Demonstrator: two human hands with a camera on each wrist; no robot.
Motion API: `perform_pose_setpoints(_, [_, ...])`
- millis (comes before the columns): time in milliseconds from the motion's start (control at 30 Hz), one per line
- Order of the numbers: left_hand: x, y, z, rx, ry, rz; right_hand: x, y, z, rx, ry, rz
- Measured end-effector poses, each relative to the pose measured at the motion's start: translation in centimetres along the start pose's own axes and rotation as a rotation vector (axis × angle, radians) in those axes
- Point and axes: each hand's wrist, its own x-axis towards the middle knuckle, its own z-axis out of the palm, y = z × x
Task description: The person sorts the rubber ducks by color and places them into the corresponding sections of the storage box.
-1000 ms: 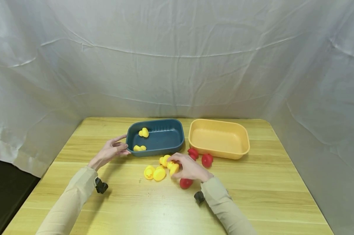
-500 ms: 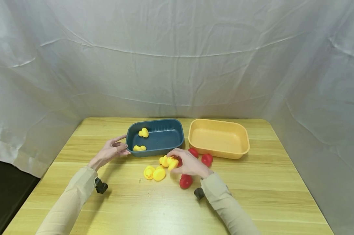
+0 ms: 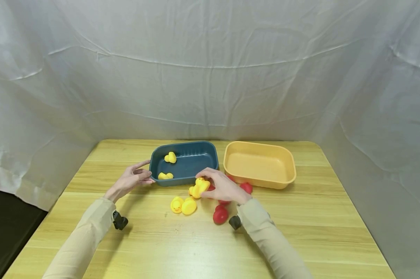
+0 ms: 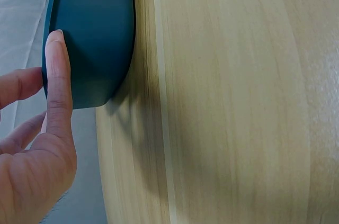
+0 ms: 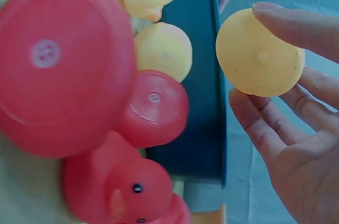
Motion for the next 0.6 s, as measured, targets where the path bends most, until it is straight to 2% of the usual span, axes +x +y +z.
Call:
perform_pose_setpoints(367, [-0.1,0.0,0.0,0.004,-0.003,0.008,1.6,-0.2,-1.1,0.057,-0.005,0.015])
perform_pose_setpoints(600, [0.0,0.0,0.0,0.001,-0.004,0.002,2.8,-0.4,-1.8,0.043,0.011,0.016])
